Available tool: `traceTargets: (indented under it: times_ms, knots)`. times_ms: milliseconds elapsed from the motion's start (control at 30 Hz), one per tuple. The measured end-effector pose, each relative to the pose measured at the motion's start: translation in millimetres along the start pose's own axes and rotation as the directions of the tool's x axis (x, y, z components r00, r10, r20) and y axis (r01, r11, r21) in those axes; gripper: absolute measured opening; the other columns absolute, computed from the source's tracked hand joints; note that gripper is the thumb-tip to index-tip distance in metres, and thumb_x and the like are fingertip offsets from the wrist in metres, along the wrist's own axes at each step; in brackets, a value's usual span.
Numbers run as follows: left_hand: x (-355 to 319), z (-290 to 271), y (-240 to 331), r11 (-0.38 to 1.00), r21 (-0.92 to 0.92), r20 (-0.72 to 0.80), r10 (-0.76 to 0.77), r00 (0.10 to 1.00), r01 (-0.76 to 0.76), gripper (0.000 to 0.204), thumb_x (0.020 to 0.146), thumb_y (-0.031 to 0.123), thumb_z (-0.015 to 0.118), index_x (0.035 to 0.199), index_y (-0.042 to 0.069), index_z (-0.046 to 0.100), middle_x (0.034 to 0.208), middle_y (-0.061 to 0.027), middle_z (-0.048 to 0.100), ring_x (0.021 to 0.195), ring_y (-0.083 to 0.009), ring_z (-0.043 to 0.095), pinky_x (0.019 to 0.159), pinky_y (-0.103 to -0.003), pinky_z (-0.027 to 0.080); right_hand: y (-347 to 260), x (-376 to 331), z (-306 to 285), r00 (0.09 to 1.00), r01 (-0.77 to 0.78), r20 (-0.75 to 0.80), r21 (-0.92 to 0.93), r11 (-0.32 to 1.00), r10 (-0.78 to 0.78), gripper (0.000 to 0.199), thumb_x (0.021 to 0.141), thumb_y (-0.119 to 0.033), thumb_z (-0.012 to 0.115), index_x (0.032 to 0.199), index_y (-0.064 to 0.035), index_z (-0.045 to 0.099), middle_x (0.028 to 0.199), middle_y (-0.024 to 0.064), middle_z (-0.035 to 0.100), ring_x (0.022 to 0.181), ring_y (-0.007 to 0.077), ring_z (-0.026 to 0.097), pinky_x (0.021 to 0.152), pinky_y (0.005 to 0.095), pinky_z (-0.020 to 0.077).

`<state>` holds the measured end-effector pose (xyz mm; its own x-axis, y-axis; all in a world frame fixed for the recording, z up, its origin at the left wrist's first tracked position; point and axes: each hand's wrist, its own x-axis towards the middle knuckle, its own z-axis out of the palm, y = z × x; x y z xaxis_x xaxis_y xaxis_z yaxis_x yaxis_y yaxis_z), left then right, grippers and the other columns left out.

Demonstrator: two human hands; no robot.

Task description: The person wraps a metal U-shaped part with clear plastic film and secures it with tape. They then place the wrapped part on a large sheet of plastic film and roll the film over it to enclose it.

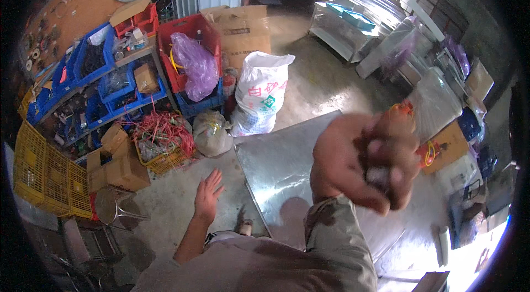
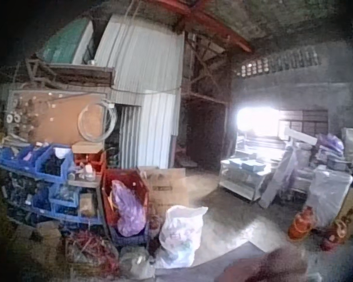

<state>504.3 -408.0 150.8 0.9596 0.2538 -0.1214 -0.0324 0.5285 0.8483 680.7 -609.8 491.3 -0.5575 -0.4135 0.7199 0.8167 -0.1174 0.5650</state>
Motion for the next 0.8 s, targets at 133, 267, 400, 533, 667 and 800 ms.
traceTargets:
  times_ms: [133,267,400,533,667,800]
  knots:
    - [-47,-60,-7,0.992,-0.004,-0.265,-0.125,0.956,0.129,0.068,0.109,0.053,0.028,0.158,0.007,0.039,0.163,-0.0135,0.04,0.152,-0.0292,0.031,0.122,-0.048,0.024,87,-76,19,0.947,-0.267,0.061,-0.391,0.881,0.315,0.033,0.098,-0.021,0.055,0.123,-0.0007,0.053,0.11,0.0198,0.061,0.098,0.0327,0.061,0.085,0.0428,0.0504]
    - [-93,-102,-25,0.986,-0.072,-0.431,-0.169,0.886,0.153,0.06,0.106,0.049,0.037,0.148,0.009,0.054,0.15,-0.0097,0.056,0.137,-0.023,0.048,0.112,-0.044,0.037,128,-258,29,0.122,-0.637,0.121,-0.751,0.171,0.985,0.095,0.095,-0.035,0.071,0.16,0.0051,0.015,0.151,0.038,0.04,0.132,0.0543,0.05,0.109,0.0551,0.0427]
    - [-67,-82,-40,0.964,-0.21,-0.289,-0.219,0.932,0.161,0.054,0.101,0.045,0.045,0.139,0.01,0.062,0.137,-0.0054,0.066,0.119,-0.018,0.06,0.103,-0.041,0.044,14,-462,-148,-0.278,-0.475,0.357,-0.858,0.195,0.892,0.128,0.091,-0.041,0.074,0.158,-0.0066,-0.029,0.162,0.0428,0.012,0.145,0.0608,0.027,0.121,0.0586,0.0264]
    - [-80,-85,-30,0.958,-0.228,-0.336,-0.243,0.91,0.172,0.054,0.102,0.044,0.046,0.138,0.008,0.061,0.133,-0.0077,0.067,0.117,-0.0196,0.062,0.102,-0.04,0.046,-283,-458,-113,-0.599,-0.602,0.385,-0.795,-0.078,0.702,0.103,0.092,-0.037,0.075,0.163,-0.0034,0.008,0.136,0.0344,0.058,0.124,0.0479,0.059,0.106,0.0534,0.0465]
    - [-71,-83,-31,0.958,-0.129,-0.358,-0.284,0.889,0.254,0.043,0.099,0.027,0.059,0.135,0.005,0.062,0.121,-0.0112,0.069,0.114,-0.021,0.062,0.099,-0.037,0.047,-471,-375,-122,-0.807,-0.579,0.556,-0.811,-0.084,0.198,0.084,0.097,-0.046,0.067,0.16,-0.0065,0.027,0.124,0.0293,0.067,0.113,0.0475,0.066,0.102,0.0511,0.0495]
    - [-60,-108,-53,0.904,0.118,-0.29,-0.365,0.885,0.412,0.051,0.096,0.012,0.067,0.144,0.002,0.053,0.117,-0.0127,0.066,0.108,-0.0203,0.06,0.095,-0.034,0.048,-416,-238,-139,-0.821,-0.529,0.571,-0.753,-0.39,0.011,0.064,0.099,-0.042,0.065,0.149,-0.0062,0.049,0.121,0.0228,0.071,0.108,0.0378,0.07,0.099,0.045,0.0522]
